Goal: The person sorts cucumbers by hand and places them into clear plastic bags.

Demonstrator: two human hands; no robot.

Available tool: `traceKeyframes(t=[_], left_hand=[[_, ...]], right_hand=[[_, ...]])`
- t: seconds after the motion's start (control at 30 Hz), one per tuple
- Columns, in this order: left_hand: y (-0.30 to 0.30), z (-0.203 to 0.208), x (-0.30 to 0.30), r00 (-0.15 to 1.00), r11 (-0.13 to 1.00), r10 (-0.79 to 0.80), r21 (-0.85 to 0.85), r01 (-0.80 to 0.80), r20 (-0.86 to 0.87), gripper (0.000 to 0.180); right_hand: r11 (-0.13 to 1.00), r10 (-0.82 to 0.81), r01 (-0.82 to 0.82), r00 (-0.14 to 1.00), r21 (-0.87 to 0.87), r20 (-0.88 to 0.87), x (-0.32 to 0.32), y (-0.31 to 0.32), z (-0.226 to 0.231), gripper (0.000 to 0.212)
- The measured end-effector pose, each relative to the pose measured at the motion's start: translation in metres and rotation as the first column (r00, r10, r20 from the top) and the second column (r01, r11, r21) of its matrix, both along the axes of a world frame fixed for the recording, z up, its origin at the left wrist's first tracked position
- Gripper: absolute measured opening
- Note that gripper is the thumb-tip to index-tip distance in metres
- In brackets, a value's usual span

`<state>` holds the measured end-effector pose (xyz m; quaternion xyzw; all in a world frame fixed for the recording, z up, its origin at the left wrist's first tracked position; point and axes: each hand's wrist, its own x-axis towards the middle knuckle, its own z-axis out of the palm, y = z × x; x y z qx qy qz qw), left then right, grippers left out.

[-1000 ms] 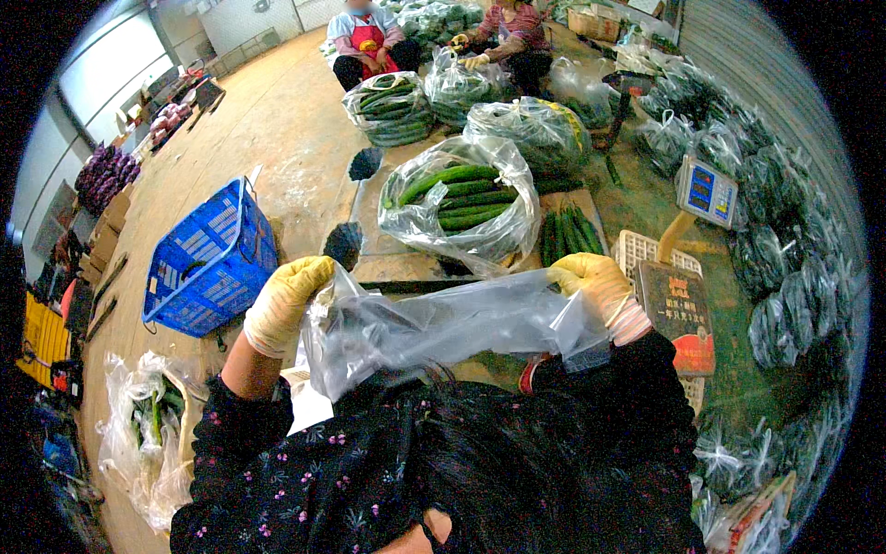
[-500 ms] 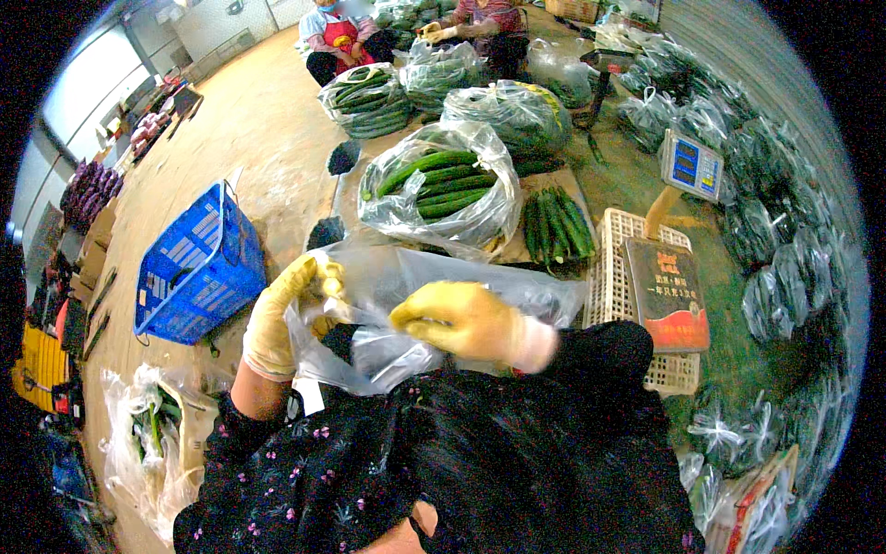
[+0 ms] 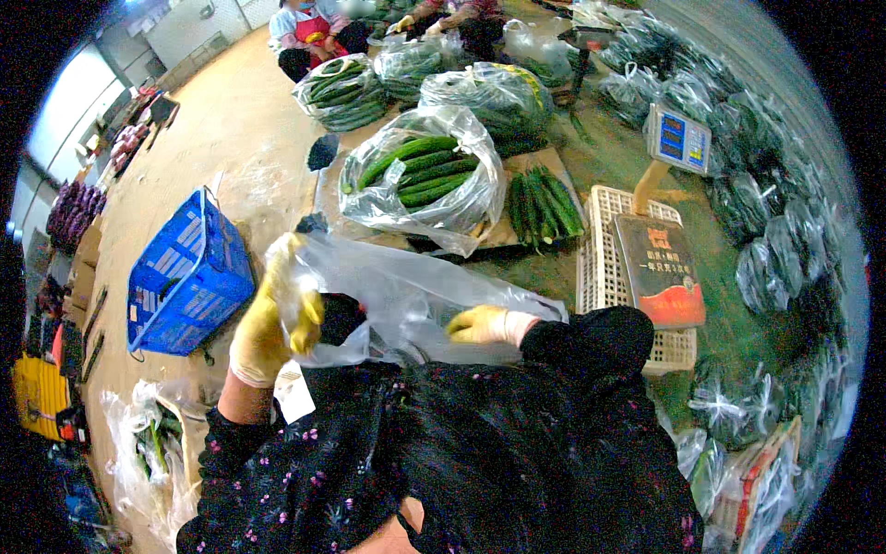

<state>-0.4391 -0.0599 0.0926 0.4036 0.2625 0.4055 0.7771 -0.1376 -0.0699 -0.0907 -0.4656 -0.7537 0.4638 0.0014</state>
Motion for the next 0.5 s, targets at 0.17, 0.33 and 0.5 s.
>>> traceKeyframes(t=[0.17, 0.33, 0.5], left_hand=[[0.014, -0.027, -0.024, 0.762, 0.939, -0.201, 0.1, 0.328, -0.616, 0.06], [0.044, -0.064, -0.056, 0.05, 0.809, 0.345, 0.324, 0.491, -0.937, 0.024], [0.05, -0.085, -0.041, 0.74, 0.981, -0.139, -0.194, 0.012, -0.659, 0.032]], right_hand=[[0.828, -0.536, 0.54, 0.841, 0.149, -0.07, 0.05, 0.019, 0.008, 0.043], [0.748, -0.653, 0.655, 0.755, 0.105, -0.062, 0.145, 0.028, -0.034, 0.048], [0.961, -0.265, 0.275, 0.902, 0.022, 0.342, 0.103, 0.023, -0.002, 0.061]])
